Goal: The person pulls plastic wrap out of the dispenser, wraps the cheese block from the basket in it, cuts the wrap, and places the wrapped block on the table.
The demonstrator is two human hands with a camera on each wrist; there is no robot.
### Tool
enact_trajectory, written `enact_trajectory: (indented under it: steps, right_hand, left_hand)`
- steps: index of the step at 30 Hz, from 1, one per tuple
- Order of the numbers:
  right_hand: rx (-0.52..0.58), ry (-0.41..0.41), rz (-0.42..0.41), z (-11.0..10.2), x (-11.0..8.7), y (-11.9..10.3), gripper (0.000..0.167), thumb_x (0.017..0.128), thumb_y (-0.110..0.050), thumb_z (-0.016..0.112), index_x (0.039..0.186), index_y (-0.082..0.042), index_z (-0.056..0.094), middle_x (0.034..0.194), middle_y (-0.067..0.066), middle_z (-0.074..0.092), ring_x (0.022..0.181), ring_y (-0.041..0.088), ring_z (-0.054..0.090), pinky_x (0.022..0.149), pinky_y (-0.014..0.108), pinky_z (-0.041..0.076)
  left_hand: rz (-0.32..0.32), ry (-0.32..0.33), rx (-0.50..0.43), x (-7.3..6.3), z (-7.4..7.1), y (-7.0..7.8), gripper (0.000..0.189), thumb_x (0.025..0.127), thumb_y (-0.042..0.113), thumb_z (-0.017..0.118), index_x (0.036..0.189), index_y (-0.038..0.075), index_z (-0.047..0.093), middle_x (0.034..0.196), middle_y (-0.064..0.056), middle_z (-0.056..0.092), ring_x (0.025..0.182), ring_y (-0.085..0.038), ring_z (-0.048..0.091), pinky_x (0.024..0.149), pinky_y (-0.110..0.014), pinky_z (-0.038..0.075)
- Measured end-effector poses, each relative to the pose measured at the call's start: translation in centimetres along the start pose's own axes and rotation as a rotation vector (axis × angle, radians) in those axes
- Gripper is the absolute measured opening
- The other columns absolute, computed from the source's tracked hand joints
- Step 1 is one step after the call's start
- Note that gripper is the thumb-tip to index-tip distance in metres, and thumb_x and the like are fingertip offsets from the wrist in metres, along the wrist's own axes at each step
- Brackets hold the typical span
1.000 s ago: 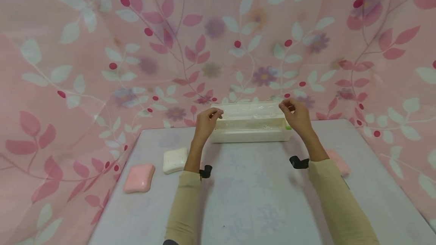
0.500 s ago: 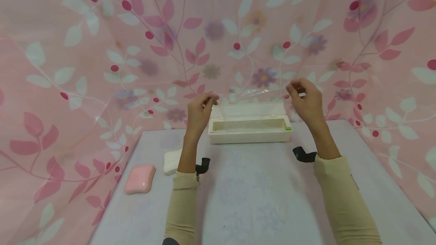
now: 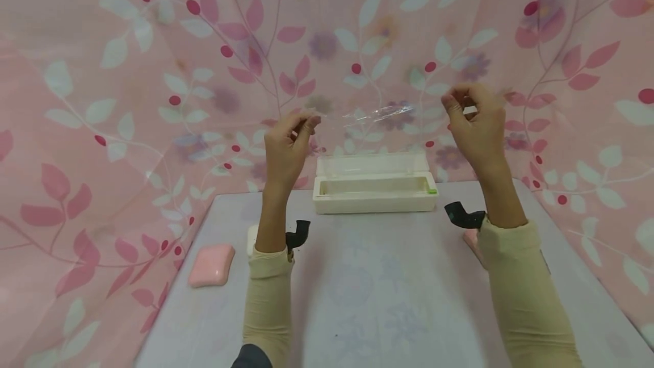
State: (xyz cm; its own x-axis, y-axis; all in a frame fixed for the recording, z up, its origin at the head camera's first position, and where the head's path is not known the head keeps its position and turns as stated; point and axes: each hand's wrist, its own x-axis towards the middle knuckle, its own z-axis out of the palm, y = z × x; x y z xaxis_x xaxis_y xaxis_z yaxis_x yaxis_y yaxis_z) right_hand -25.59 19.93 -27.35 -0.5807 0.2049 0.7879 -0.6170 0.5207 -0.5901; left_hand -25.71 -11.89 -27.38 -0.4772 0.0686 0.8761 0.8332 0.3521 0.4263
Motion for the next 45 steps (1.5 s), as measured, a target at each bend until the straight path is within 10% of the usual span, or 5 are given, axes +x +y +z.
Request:
enact_trajectory:
  steps: [18, 31, 39, 45]
  right_hand:
    - [0.149, 0.095, -0.061, -1.3, 1.8, -5.8, 0.024, 0.096, -0.011, 0.063, 0.095, 0.013, 0.058, 0.079, -0.012, 0.055, 0.075, 0.011, 0.054, 0.059, 0.021, 0.039]
    - [0.324, -0.005, -0.163, -2.6, 2.2, -6.9, 0.023, 0.096, -0.003, 0.06, 0.098, 0.017, 0.051, 0.083, 0.008, 0.057, 0.073, 0.019, 0.055, 0.05, 0.018, 0.036]
    - [0.559, -0.271, -0.254, -4.9, 0.0, -6.9, 0.016, 0.092, 0.009, 0.06, 0.093, 0.021, 0.05, 0.078, 0.009, 0.059, 0.07, 0.017, 0.055, 0.063, 0.019, 0.043]
    - [0.577, -0.573, -0.389, -7.7, -2.5, -7.2, 0.024, 0.088, -0.011, 0.075, 0.085, 0.01, 0.064, 0.079, 0.006, 0.064, 0.069, 0.008, 0.053, 0.063, 0.015, 0.042]
  left_hand:
    - [0.064, 0.153, -0.122, 1.7, -0.8, 3.6, 0.007, 0.092, -0.003, 0.064, 0.094, -0.006, 0.07, 0.085, -0.014, 0.065, 0.07, -0.016, 0.048, 0.061, -0.022, 0.042]
    - [0.08, 0.121, -0.431, 2.2, -1.8, 5.1, 0.009, 0.096, -0.005, 0.056, 0.094, -0.012, 0.062, 0.078, -0.002, 0.058, 0.055, -0.013, 0.038, 0.048, -0.023, 0.033]
    - [0.034, -0.084, -0.636, -0.2, -4.5, 5.3, 0.024, 0.097, 0.016, 0.062, 0.092, -0.007, 0.061, 0.084, -0.003, 0.065, 0.055, -0.014, 0.036, 0.05, -0.023, 0.035]
    - [0.089, -0.494, -0.772, -3.7, -7.4, 5.2, 0.012, 0.099, 0.009, 0.057, 0.097, -0.001, 0.064, 0.081, -0.006, 0.058, 0.059, -0.014, 0.038, 0.051, -0.024, 0.038]
